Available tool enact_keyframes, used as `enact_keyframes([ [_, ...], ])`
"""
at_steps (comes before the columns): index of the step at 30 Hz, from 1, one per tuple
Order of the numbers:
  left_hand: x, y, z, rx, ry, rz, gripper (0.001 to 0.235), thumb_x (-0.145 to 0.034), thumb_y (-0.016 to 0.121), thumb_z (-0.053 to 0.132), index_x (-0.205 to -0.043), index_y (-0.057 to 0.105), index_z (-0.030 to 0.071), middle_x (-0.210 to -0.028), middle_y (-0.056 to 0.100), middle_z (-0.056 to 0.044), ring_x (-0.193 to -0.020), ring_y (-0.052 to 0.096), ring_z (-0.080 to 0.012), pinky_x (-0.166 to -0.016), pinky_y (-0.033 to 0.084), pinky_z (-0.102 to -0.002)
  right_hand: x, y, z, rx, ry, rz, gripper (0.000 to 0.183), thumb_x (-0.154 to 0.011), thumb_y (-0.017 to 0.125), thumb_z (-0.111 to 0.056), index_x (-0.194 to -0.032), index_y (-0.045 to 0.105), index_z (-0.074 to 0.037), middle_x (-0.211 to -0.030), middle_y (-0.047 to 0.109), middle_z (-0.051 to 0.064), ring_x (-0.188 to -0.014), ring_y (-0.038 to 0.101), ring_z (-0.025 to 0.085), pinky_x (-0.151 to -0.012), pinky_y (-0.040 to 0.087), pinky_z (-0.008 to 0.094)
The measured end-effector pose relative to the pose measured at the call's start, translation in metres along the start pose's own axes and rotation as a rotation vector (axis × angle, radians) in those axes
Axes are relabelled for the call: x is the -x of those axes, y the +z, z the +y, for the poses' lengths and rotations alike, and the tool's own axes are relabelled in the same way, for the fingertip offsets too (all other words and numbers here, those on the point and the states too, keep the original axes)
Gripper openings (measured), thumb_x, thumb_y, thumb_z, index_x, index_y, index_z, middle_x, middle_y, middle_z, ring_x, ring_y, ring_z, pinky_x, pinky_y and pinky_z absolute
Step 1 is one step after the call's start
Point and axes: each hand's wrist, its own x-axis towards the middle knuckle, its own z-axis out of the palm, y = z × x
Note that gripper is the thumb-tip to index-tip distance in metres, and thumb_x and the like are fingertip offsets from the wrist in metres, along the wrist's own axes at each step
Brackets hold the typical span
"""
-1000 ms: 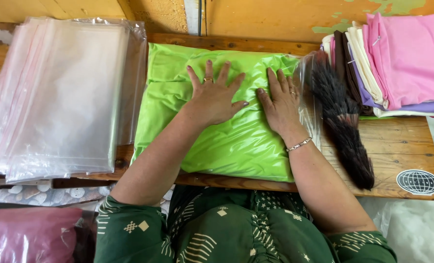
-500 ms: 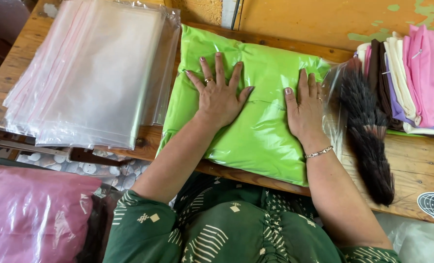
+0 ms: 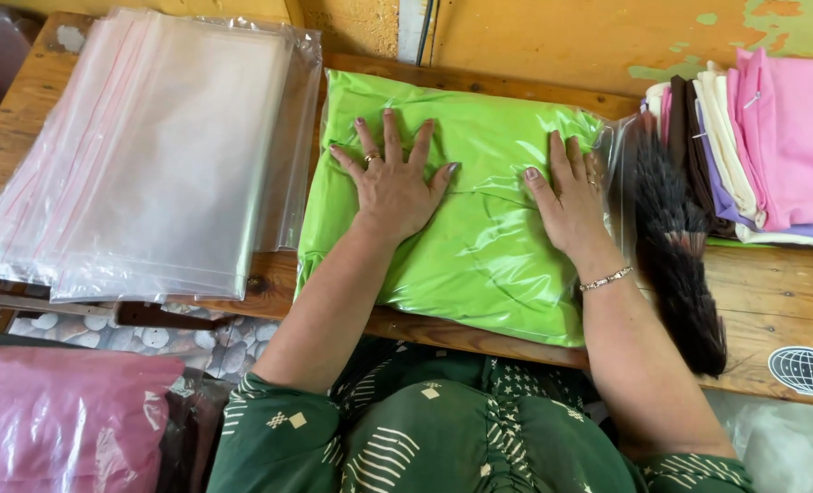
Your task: Packaging a green fabric item into a clear plastic zip-lock bag and cleaning the surface with a duster.
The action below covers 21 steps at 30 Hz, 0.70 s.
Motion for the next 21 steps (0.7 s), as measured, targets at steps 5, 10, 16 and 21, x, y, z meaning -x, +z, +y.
enact_keyframes([
  [5,-0.003,0.002,-0.004,-0.001,-0.009,-0.024,0.065,-0.092,0.022,0.061,-0.150,0.016,0.031,-0.156,0.003,-0.019,-0.138,-0.003,-0.0517,-0.097,-0.002,-0.078,0.002,-0.008,0.017,-0.209,-0.012,0.176,0.069,-0.098,0.031,-0.061,-0.148,0.032,-0.013,-0.145,0.025,0.025,-0.130,0.028,0.050,-0.102,0.027,0.061],
  [10,-0.002,0.000,-0.004,0.025,-0.018,-0.016,0.065,-0.093,0.023,0.062,-0.150,0.015,0.031,-0.155,0.005,-0.018,-0.138,-0.003,-0.0512,-0.099,-0.001,-0.077,-0.016,-0.009,0.058,0.161,-0.005,0.447,0.065,-0.090,0.064,-0.038,-0.139,0.041,0.000,-0.124,0.041,0.024,-0.111,0.046,0.052,-0.091,0.037,0.059],
  [16,0.003,-0.004,-0.003,-0.008,-0.023,-0.030,0.065,-0.092,0.023,0.062,-0.150,0.017,0.031,-0.155,0.010,-0.017,-0.139,0.001,-0.0497,-0.100,0.001,-0.075,-0.013,-0.011,0.049,0.071,0.162,0.337,0.070,-0.090,0.064,-0.032,-0.140,0.027,0.002,-0.118,0.047,0.026,-0.107,0.052,0.047,-0.090,0.040,0.056],
  [21,0.010,-0.024,-0.009,-0.049,-0.002,-0.079,0.066,-0.091,0.021,0.064,-0.149,0.019,0.032,-0.154,0.015,-0.016,-0.139,0.005,-0.0477,-0.101,0.006,-0.074,-0.030,0.000,0.090,-0.067,0.313,0.204,0.064,-0.087,0.062,-0.050,-0.134,0.041,-0.011,-0.116,0.054,0.017,-0.106,0.056,0.040,-0.086,0.044,0.052],
])
